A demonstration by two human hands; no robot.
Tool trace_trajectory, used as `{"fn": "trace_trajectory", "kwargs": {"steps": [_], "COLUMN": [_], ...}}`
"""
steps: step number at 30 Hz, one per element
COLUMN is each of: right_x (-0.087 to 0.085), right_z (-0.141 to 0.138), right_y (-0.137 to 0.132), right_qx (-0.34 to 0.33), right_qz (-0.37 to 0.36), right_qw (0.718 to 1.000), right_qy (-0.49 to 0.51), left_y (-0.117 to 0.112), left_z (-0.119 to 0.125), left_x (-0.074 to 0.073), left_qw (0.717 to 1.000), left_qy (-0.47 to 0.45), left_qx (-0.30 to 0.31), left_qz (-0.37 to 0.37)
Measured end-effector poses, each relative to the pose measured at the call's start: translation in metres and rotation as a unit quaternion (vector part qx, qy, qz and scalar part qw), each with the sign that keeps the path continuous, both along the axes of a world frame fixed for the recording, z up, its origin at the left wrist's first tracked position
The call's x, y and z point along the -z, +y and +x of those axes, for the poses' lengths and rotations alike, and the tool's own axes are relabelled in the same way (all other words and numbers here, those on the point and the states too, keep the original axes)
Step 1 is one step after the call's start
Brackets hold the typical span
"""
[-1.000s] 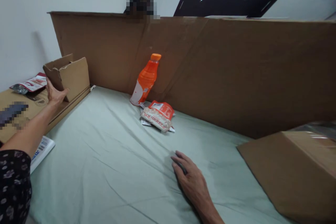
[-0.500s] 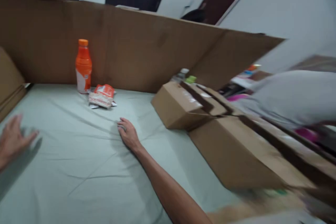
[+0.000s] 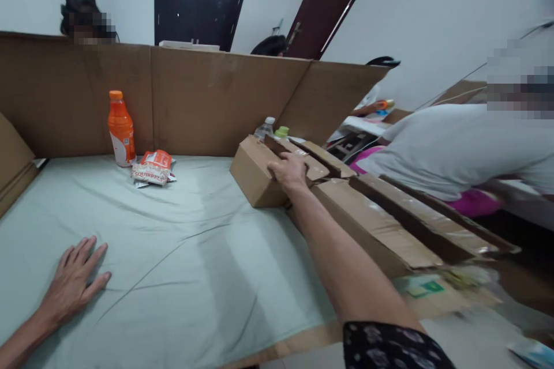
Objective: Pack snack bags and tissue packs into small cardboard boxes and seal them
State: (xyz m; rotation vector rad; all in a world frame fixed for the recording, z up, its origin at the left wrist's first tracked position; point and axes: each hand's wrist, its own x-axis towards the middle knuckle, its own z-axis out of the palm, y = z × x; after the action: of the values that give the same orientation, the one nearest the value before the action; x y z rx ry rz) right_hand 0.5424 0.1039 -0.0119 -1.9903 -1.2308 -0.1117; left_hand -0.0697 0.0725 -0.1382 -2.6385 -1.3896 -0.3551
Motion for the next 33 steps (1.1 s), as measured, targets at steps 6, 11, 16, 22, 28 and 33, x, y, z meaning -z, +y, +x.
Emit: {"fn": "trace_trajectory", "kwargs": {"steps": [6, 11, 16, 22, 28, 33], "right_x": [-0.002, -0.013, -0.037, -0.059, -0.056, -0.045], "right_z": [-0.051, -0.115, -0.171, -0.196, -0.21, -0.24], "right_y": [-0.029, -0.116, -0.185, -0.198, -0.181, -0.16], "right_qx": [-0.073, -0.248, -0.496, -0.654, -0.599, -0.472], "right_qz": [0.012, 0.016, 0.004, -0.083, -0.178, -0.213], "right_qw": [0.996, 0.968, 0.868, 0.738, 0.779, 0.819], "right_qy": [0.049, 0.031, -0.014, 0.143, 0.051, -0.247], "left_y": [-0.003, -0.025, -0.045, -0.062, -0.065, -0.065], "left_z": [0.004, 0.038, 0.07, 0.072, 0.071, 0.067], "left_x": [-0.01, -0.031, -0.064, -0.065, -0.054, -0.054], "left_qw": [0.987, 0.95, 0.856, 0.76, 0.737, 0.769], "left_qy": [-0.13, -0.263, -0.405, -0.477, -0.496, -0.458], "left_qx": [-0.03, 0.05, 0.16, 0.16, 0.177, 0.168], "left_qz": [-0.085, -0.163, -0.279, -0.411, -0.423, -0.414]}}
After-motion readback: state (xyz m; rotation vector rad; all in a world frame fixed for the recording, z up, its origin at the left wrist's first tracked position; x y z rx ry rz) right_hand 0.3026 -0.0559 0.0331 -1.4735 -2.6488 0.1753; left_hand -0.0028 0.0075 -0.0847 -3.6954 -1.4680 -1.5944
